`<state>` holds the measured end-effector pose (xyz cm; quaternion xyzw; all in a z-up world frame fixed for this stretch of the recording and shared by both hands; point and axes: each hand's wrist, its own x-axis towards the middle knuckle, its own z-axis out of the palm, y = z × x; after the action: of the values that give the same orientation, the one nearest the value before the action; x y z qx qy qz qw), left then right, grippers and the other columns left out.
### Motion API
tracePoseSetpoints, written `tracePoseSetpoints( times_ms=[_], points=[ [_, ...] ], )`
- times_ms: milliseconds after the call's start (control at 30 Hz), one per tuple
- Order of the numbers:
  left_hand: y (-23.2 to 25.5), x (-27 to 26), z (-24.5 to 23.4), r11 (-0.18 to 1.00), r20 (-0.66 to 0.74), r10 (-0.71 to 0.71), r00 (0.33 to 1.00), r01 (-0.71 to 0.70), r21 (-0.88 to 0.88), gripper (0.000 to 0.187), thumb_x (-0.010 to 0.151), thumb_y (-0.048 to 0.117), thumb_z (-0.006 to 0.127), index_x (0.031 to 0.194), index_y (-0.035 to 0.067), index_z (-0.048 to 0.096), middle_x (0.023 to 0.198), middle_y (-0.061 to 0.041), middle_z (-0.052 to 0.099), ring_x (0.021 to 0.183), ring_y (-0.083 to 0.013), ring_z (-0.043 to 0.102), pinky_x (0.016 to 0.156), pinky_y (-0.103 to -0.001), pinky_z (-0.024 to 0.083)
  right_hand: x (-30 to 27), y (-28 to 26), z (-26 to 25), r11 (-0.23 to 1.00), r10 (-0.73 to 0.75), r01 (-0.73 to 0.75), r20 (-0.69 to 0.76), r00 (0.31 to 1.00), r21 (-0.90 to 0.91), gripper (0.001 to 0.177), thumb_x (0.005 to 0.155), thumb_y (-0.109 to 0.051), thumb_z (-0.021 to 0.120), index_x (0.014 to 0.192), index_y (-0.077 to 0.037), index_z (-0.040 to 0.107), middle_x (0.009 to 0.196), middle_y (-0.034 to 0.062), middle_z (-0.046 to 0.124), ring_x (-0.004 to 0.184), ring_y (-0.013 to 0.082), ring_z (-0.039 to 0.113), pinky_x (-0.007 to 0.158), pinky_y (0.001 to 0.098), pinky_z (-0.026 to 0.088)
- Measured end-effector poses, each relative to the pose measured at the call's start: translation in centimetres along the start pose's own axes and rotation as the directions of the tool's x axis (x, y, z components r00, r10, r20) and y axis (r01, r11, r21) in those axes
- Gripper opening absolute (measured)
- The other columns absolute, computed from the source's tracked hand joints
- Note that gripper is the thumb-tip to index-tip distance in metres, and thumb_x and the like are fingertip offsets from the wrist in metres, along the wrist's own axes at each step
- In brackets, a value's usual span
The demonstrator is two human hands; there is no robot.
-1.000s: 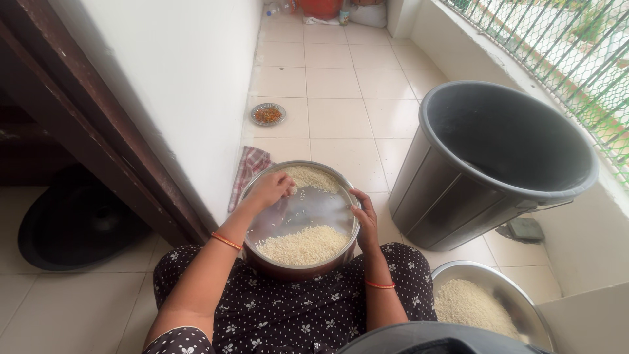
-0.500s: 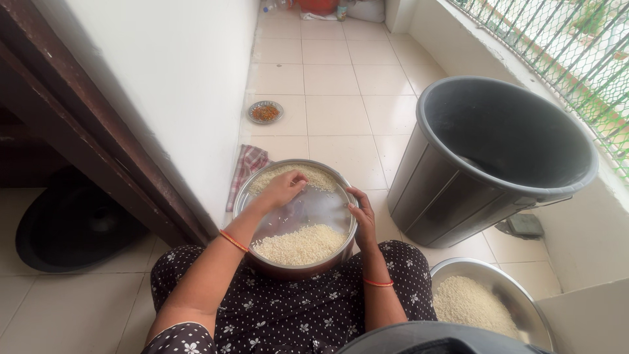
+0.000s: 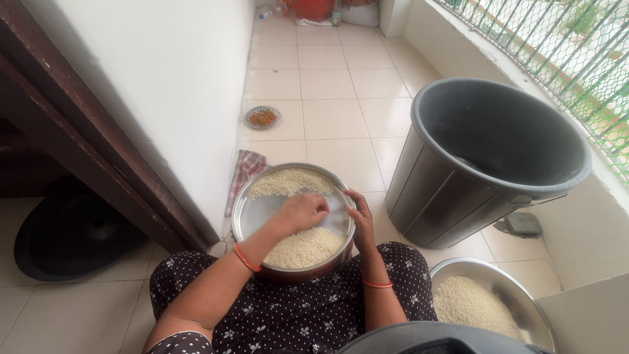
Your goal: The person cleans rice in a metal tray by hand, picking out debris and pushing the grains to one side.
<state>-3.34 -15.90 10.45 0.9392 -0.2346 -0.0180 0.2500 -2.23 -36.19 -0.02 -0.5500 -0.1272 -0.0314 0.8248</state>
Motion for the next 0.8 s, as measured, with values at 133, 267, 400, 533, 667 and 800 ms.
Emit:
tracePoseSetpoints(
  times_ms=[133, 267, 400, 533, 667, 800],
  points=[
    [0.6, 0.6, 1.7, 0.983, -0.009, 0.080, 0.997, -0.077, 0.166, 0.015, 0.088, 0.028, 0.071, 0.089, 0.013, 0.075, 0.095, -0.004, 0.071, 0.091, -0.0233, 0.070, 0.083, -0.039, 0.055, 0.0, -0.1, 0.0, 1.000, -0.027, 0.027, 0.019, 0.999, -0.005, 0.044, 0.094, -0.011, 0.053, 0.137, -0.005, 0.055, 0.139, 0.0113, 0.056, 0.120, 0.0172, 0.056, 0.102, 0.0301, 0.046],
    [0.3, 1.3, 3.1, 0.950, -0.012, 0.126, 0.992, -0.117, 0.289, 0.017, 0.088, 0.028, 0.072, 0.088, 0.011, 0.073, 0.094, -0.006, 0.071, 0.087, -0.0243, 0.071, 0.078, -0.039, 0.057, 0.0, -0.1, -0.1, 1.000, -0.021, 0.021, 0.014, 1.000, -0.023, 0.044, 0.093, -0.011, 0.054, 0.137, -0.005, 0.055, 0.141, 0.0112, 0.055, 0.123, 0.0183, 0.055, 0.105, 0.0307, 0.044],
    [0.3, 1.7, 3.9, 0.881, -0.026, 0.205, 0.978, -0.173, 0.441, 0.018, 0.089, 0.025, 0.071, 0.093, 0.008, 0.071, 0.093, -0.009, 0.071, 0.086, -0.0262, 0.071, 0.074, -0.040, 0.058, 0.1, 0.1, -0.3, 0.999, -0.024, 0.024, 0.011, 1.000, -0.022, 0.044, 0.094, -0.012, 0.055, 0.138, -0.004, 0.056, 0.139, 0.0118, 0.056, 0.122, 0.0181, 0.054, 0.104, 0.0305, 0.043],
    [1.1, 2.6, 1.2, 0.933, 0.345, -0.111, 0.932, -0.021, 0.358, 0.018, 0.085, 0.025, 0.064, 0.091, 0.011, 0.072, 0.089, -0.009, 0.073, 0.086, -0.0238, 0.073, 0.076, -0.040, 0.059, 0.1, 0.3, -0.5, 0.999, -0.035, 0.034, 0.030, 0.999, 0.004, 0.044, 0.094, -0.012, 0.055, 0.137, -0.004, 0.056, 0.140, 0.0101, 0.055, 0.123, 0.0174, 0.054, 0.105, 0.0301, 0.043],
    [2.0, 4.3, -3.3, 0.953, 0.118, -0.111, 0.987, 0.072, 0.295, 0.021, 0.098, 0.026, 0.056, 0.100, 0.010, 0.071, 0.091, -0.011, 0.073, 0.087, -0.0247, 0.072, 0.081, -0.039, 0.058, 0.1, 0.1, -0.3, 0.999, -0.038, 0.038, 0.029, 0.999, -0.009, 0.043, 0.094, -0.011, 0.055, 0.136, -0.005, 0.057, 0.139, 0.0096, 0.056, 0.121, 0.0168, 0.056, 0.104, 0.0297, 0.045],
    [1.5, 3.9, -7.0, 0.698, -0.569, 0.537, 0.623, 0.050, 0.714, 0.053, 0.072, -0.004, 0.056, 0.122, 0.008, 0.065, 0.122, -0.013, 0.069, 0.112, -0.0245, 0.070, 0.100, -0.044, 0.054, 0.0, 0.1, -0.2, 0.999, -0.008, 0.007, 0.022, 1.000, 0.048, 0.042, 0.094, -0.009, 0.054, 0.135, -0.006, 0.056, 0.137, 0.0090, 0.057, 0.116, 0.0161, 0.058, 0.100, 0.0296, 0.048]
  ],
)
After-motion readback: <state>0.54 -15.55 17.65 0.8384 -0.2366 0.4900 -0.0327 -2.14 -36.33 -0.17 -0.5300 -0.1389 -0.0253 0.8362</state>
